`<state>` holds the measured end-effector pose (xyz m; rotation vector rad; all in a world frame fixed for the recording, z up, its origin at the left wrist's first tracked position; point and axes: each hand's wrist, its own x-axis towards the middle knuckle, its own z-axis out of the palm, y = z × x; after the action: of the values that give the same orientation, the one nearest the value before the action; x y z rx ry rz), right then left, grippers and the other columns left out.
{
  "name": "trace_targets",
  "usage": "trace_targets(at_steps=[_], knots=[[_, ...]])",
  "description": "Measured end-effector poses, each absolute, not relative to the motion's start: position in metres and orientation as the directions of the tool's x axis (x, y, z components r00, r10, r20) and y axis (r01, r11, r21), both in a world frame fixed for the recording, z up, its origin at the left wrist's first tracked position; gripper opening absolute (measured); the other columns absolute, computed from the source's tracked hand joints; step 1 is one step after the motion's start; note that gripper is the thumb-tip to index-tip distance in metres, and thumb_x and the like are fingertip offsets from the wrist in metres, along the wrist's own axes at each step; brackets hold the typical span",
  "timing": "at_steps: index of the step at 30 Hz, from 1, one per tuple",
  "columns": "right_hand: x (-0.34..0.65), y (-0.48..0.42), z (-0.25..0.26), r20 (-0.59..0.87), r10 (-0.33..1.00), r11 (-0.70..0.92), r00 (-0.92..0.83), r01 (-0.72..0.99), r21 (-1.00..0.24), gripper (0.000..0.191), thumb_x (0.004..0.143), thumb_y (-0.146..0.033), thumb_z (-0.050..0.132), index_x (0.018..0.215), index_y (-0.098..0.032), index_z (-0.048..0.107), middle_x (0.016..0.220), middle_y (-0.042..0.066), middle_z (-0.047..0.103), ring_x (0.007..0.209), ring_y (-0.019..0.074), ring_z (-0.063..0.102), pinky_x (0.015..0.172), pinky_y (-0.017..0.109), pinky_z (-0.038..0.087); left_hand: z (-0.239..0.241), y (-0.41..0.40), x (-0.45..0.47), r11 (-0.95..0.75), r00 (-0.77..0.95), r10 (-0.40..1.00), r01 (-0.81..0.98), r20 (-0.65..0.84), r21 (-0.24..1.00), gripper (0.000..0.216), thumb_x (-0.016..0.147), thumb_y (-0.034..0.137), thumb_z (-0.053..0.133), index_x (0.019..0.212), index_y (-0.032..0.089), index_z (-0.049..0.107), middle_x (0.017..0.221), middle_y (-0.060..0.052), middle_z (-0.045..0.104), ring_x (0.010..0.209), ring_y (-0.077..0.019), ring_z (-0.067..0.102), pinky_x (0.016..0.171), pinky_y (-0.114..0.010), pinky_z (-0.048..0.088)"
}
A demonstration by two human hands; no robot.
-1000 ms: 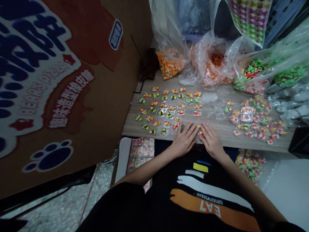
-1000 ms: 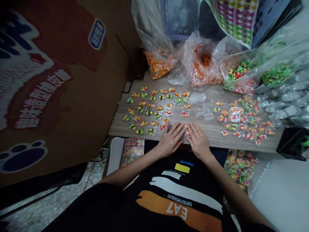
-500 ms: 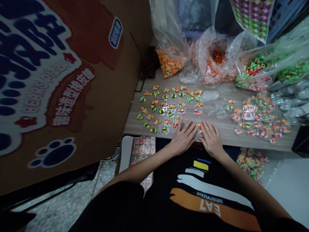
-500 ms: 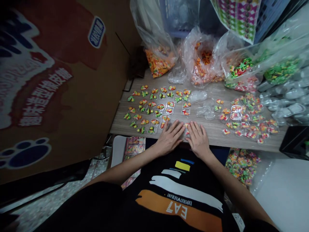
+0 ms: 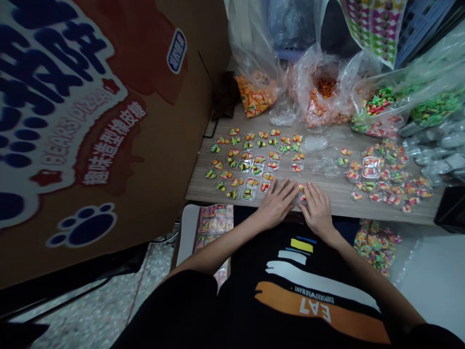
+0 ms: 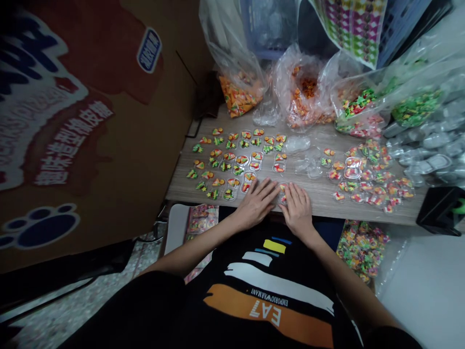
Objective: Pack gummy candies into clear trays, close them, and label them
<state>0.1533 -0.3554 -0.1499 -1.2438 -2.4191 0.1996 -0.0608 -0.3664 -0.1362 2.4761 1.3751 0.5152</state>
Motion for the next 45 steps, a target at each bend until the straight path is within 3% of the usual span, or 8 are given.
trace_targets(at_steps=[8,12,17,22,25,31,45], knots=[[0.152,-0.354,-0.142,0.338,0.87,0.492,-0.359,0.679,-0.545,0.05,0.1,-0.029,0.05,0.15,-0.021,0.046,0.133,0.015,0.064,0.123,0.0293,0.057,0.102,0.051,0.047,-0.142,-0.37,-0.055,-0.486,0.309,0.864,0.72,0.398,0.495,0.052,0.1,0.018,0.046,0.151,0.015,0.039,0.143,-0.017,0.058,0.14,-0.029,0.047,0.116,-0.054,0.041],[0.152,-0.349,-0.139,0.33,0.9,0.434,-0.286,0.663,-0.61,0.04,0.102,-0.027,0.044,0.139,-0.02,0.058,0.122,0.013,0.07,0.111,0.0268,0.06,0.097,0.048,0.049,-0.149,-0.372,-0.052,-0.601,0.384,0.787,0.654,0.483,0.459,0.043,0.099,0.016,0.047,0.142,0.018,0.051,0.129,-0.015,0.066,0.129,-0.0263,0.055,0.108,-0.051,0.048],[0.152,-0.346,-0.135,0.321,0.922,0.383,-0.218,0.642,-0.664,0.037,0.104,-0.028,0.042,0.131,-0.019,0.064,0.116,0.013,0.073,0.106,0.0253,0.062,0.094,0.046,0.05,-0.151,-0.367,-0.048,-0.698,0.537,0.709,0.625,0.457,0.349,0.042,0.099,0.02,0.048,0.14,0.016,0.055,0.132,-0.015,0.064,0.133,-0.0277,0.052,0.113,-0.053,0.042],[0.152,-0.347,-0.134,0.303,0.933,0.357,-0.195,0.62,-0.699,0.038,0.104,-0.031,0.042,0.13,-0.019,0.066,0.115,0.013,0.073,0.107,0.0261,0.062,0.094,0.046,0.051,-0.144,-0.364,-0.044,-0.635,0.521,0.767,0.695,0.374,0.336,0.032,0.1,0.023,0.046,0.126,0.017,0.064,0.12,-0.011,0.07,0.123,-0.0232,0.059,0.118,-0.049,0.038],[0.152,-0.349,-0.135,0.299,0.937,0.344,-0.179,0.612,-0.712,0.039,0.103,-0.032,0.041,0.13,-0.02,0.066,0.117,0.013,0.073,0.109,0.0269,0.063,0.095,0.047,0.051,-0.143,-0.363,-0.043,-0.633,0.53,0.772,0.688,0.351,0.355,0.028,0.1,0.023,0.045,0.115,0.02,0.068,0.125,-0.011,0.069,0.127,-0.0229,0.057,0.117,-0.05,0.038],[0.151,-0.35,-0.138,0.32,0.931,0.358,-0.178,0.618,-0.7,0.04,0.104,-0.03,0.039,0.132,-0.019,0.065,0.119,0.014,0.072,0.111,0.0269,0.063,0.095,0.047,0.052,-0.149,-0.36,-0.043,-0.676,0.592,0.737,0.653,0.327,0.342,0.036,0.1,0.022,0.047,0.133,0.016,0.059,0.13,-0.012,0.067,0.134,-0.025,0.052,0.119,-0.051,0.035],[0.157,-0.351,-0.141,0.364,0.861,0.506,-0.354,0.655,-0.56,0.041,0.101,-0.025,0.047,0.14,-0.024,0.06,0.13,0.013,0.067,0.119,0.027,0.06,0.101,0.049,0.049,-0.137,-0.357,-0.039,-0.62,0.553,0.785,0.704,0.28,0.346,0.04,0.098,0.02,0.046,0.136,0.013,0.057,0.127,-0.015,0.064,0.131,-0.0276,0.053,0.125,-0.059,0.021]])
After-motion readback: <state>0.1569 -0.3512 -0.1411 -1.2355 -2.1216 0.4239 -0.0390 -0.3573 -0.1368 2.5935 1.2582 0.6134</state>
